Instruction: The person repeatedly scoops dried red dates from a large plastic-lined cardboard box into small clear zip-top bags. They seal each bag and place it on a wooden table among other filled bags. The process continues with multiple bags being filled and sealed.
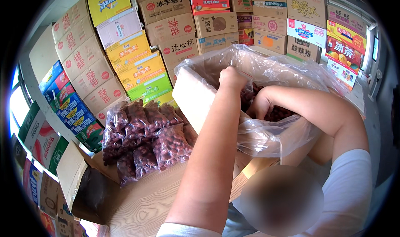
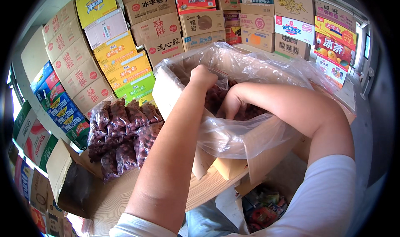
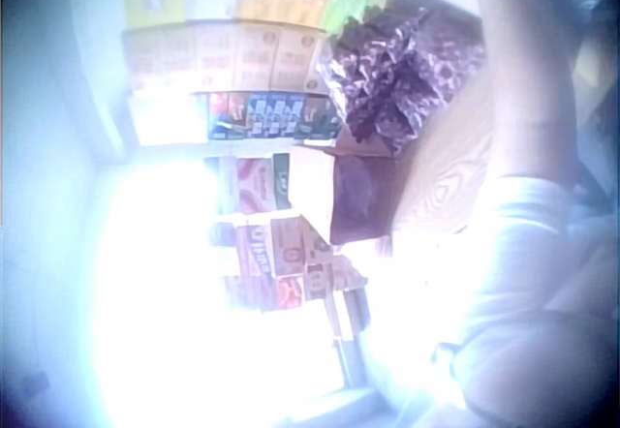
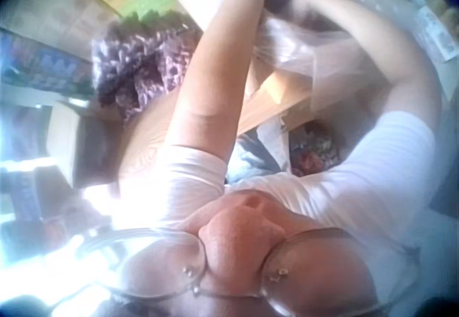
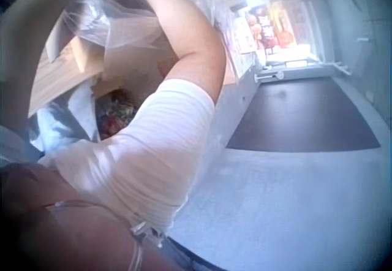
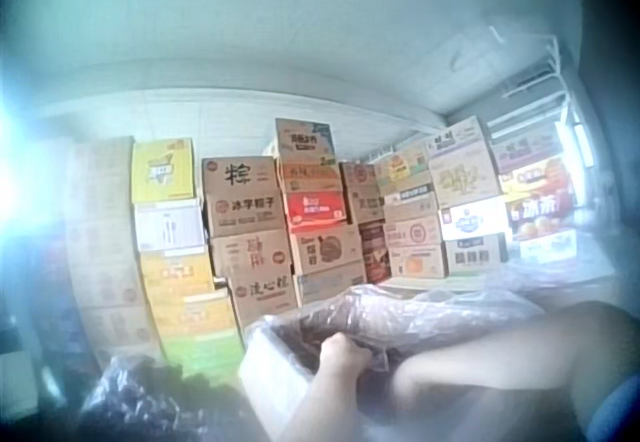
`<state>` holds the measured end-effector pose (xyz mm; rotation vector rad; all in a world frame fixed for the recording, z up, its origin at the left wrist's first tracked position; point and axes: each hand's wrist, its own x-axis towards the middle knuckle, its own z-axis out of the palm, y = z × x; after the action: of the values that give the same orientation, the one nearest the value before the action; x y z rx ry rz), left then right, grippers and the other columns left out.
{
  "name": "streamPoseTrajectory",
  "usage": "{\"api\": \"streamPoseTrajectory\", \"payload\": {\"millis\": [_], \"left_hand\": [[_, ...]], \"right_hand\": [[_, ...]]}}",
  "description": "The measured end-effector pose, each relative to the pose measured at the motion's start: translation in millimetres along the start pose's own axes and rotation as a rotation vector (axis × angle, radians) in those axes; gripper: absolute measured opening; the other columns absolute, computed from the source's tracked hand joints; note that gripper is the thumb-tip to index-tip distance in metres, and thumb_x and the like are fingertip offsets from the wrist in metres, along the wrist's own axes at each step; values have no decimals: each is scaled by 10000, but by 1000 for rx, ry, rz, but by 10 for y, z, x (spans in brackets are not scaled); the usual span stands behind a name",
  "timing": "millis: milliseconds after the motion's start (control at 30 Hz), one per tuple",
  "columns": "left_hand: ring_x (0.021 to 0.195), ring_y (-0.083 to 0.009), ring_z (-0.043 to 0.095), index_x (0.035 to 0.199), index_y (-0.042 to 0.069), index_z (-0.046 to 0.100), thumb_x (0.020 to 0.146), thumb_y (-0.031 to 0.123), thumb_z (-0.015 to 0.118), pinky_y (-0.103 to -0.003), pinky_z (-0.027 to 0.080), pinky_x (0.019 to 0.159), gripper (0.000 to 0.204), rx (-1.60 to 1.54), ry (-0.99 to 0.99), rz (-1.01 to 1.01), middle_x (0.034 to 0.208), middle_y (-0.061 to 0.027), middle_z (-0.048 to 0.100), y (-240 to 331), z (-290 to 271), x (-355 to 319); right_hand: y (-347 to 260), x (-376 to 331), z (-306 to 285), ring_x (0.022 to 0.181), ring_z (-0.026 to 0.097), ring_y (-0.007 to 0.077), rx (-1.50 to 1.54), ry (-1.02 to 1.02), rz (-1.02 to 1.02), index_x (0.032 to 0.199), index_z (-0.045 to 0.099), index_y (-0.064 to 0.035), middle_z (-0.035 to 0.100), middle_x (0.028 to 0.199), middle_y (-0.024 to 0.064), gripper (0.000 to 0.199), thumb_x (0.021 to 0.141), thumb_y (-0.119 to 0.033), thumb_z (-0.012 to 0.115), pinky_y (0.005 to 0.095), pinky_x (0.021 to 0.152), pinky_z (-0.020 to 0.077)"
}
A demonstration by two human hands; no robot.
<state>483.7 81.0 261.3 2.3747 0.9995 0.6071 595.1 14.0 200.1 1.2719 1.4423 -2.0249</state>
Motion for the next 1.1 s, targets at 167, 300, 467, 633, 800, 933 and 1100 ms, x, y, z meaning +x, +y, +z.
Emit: {"api": "streamPoseTrajectory", "payload": {"millis": [167, 300, 467, 633, 800, 933, 1100], "left_hand": [[1054, -297, 626, 1037, -22, 674, 735, 350, 702, -335, 510, 893, 481, 29, -10, 3, 1092, -205, 652, -5, 2, 22], [920, -274, 678, 864, -36, 709, 698, 175, 643, -322, 517, 860, 277, 36, 106, 28, 900, -186, 699, -26, 65, 14], [933, -283, 673, 865, -36, 708, 700, 187, 645, -330, 515, 864, 285, 18, 87, -4, 900, -189, 697, -6, 39, -37], [936, -282, 672, 876, -21, 712, 706, 196, 644, -328, 514, 866, 284, 61, 96, 7, 898, -182, 699, -8, 47, 2], [938, -276, 672, 905, -15, 708, 727, 187, 633, -327, 509, 873, 280, 78, 91, 10, 906, -177, 699, 20, 43, -21], [930, -286, 676, 1018, -20, 672, 760, 139, 596, -344, 523, 841, 313, 53, 96, 10, 920, -187, 696, -1, 54, -19], [847, -276, 698, 1154, 20, 618, 806, 69, 520, -375, 563, 675, 365, -36, 12, -25, 946, -201, 687, -49, 72, 81]], "right_hand": [[-52, -13, 58, 935, 625, 192, -21, 27, 12, 1315, 391, -84, 604, 1120, 68, 528, 893, -265, 652, 377, 749, 532], [-90, -24, 101, 927, 624, 193, -35, 37, 27, 1302, 406, -89, 608, 1105, 65, 521, 882, -255, 665, 380, 739, 531], [-113, -38, 124, 917, 624, 194, -49, 53, 34, 1287, 425, -96, 612, 1086, 62, 512, 868, -241, 681, 384, 726, 529], [-174, -89, 182, 907, 624, 194, -65, 95, 41, 1272, 444, -103, 616, 1068, 58, 505, 854, -228, 698, 388, 713, 528], [-234, -150, 241, 897, 624, 195, -66, 157, 52, 1257, 463, -110, 620, 1049, 55, 497, 841, -214, 714, 392, 701, 527], [-308, -227, 323, 859, 627, 186, -47, 270, 54, 1238, 484, -99, 629, 1012, 56, 486, 823, -170, 725, 379, 678, 531], [-217, -522, 161, 663, 609, 142, 2, 503, -6, 1087, 517, -79, 614, 794, 42, 377, 774, -42, 724, 307, 562, 516]]}}
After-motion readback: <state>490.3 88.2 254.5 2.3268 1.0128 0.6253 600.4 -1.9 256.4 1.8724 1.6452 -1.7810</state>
